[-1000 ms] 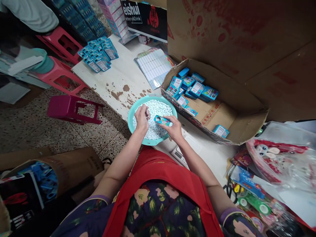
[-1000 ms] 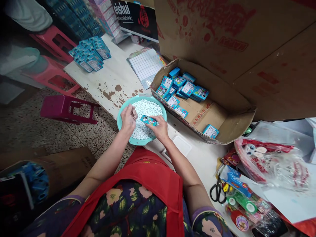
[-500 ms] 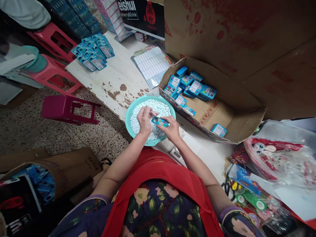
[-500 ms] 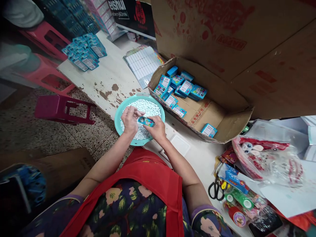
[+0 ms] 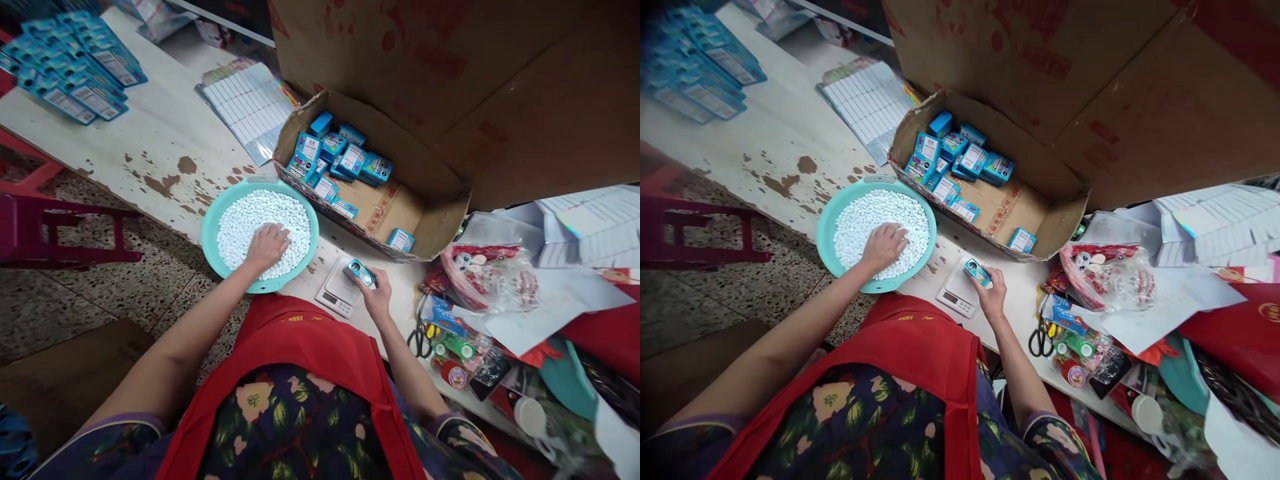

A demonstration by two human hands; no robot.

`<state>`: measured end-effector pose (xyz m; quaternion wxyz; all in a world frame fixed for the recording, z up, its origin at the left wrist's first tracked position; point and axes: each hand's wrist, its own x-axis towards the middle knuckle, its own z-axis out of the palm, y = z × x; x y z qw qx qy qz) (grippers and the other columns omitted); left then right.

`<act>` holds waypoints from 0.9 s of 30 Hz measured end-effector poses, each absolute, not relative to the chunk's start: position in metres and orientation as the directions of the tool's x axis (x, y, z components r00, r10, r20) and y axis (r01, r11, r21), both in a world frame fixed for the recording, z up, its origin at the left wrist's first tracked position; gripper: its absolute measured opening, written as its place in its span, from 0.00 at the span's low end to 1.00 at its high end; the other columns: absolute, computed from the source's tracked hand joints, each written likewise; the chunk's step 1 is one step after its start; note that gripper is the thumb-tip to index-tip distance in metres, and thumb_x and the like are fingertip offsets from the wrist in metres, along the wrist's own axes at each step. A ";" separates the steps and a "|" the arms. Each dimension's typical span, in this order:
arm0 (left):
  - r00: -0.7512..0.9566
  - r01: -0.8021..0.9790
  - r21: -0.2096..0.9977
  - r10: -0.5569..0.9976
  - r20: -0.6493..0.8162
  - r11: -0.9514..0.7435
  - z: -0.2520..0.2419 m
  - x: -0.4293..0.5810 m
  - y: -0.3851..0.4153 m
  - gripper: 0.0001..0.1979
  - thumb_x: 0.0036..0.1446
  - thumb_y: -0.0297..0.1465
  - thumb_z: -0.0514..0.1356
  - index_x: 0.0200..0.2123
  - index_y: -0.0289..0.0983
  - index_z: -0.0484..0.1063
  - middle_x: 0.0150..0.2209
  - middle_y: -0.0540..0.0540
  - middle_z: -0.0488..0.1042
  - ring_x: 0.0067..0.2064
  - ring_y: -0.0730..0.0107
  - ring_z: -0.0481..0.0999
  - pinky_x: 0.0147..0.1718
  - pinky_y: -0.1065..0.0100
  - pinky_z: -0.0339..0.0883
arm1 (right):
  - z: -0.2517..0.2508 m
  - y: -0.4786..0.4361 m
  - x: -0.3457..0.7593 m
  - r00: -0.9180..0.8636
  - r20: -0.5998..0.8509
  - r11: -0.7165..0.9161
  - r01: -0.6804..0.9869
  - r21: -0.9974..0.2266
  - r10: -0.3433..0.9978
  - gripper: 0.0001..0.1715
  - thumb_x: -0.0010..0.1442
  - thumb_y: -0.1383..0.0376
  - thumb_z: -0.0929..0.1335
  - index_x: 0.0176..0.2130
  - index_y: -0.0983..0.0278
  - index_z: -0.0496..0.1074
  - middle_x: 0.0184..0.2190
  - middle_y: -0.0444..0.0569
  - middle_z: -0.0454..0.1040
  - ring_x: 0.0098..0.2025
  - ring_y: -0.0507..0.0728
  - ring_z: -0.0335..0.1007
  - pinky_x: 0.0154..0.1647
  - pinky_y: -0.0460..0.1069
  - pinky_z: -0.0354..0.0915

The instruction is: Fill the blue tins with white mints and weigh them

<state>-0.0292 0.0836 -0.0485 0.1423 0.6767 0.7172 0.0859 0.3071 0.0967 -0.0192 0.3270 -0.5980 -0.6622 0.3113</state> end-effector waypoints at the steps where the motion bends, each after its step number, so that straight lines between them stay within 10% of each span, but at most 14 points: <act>1: -0.081 0.942 0.320 0.993 -0.084 0.104 -0.051 -0.034 0.092 0.19 0.66 0.38 0.47 0.52 0.39 0.71 0.59 0.36 0.66 0.61 0.48 0.61 0.57 0.48 0.54 | -0.027 0.094 0.309 -0.041 0.062 0.074 0.593 -0.802 0.997 0.23 0.54 0.50 0.72 0.43 0.63 0.74 0.39 0.52 0.74 0.42 0.60 0.71 0.44 0.56 0.69; 13: -0.526 0.694 0.522 0.845 -0.103 0.496 -0.062 -0.058 0.128 0.11 0.59 0.38 0.55 0.32 0.36 0.72 0.30 0.43 0.71 0.37 0.60 0.70 0.38 0.61 0.63 | 0.035 0.173 0.347 -0.079 0.190 0.179 0.786 -0.592 0.978 0.27 0.58 0.50 0.69 0.51 0.63 0.71 0.48 0.57 0.72 0.51 0.61 0.70 0.50 0.56 0.69; 20: -0.636 0.428 0.760 0.760 -0.130 0.489 -0.043 -0.053 0.117 0.13 0.58 0.40 0.55 0.31 0.38 0.73 0.31 0.47 0.76 0.36 0.63 0.74 0.38 0.65 0.67 | 0.010 0.312 0.354 0.186 -0.601 -0.097 0.979 0.178 0.777 0.38 0.48 0.47 0.74 0.48 0.73 0.74 0.48 0.70 0.74 0.54 0.72 0.70 0.52 0.60 0.66; 27: -0.440 0.694 0.633 0.898 -0.005 0.344 -0.034 -0.050 0.096 0.13 0.60 0.33 0.54 0.43 0.39 0.76 0.50 0.44 0.75 0.53 0.59 0.72 0.52 0.62 0.64 | -0.029 0.313 0.357 0.237 -0.617 -0.243 0.967 0.076 0.750 0.55 0.26 0.49 0.80 0.51 0.70 0.71 0.60 0.74 0.60 0.56 0.75 0.65 0.49 0.62 0.68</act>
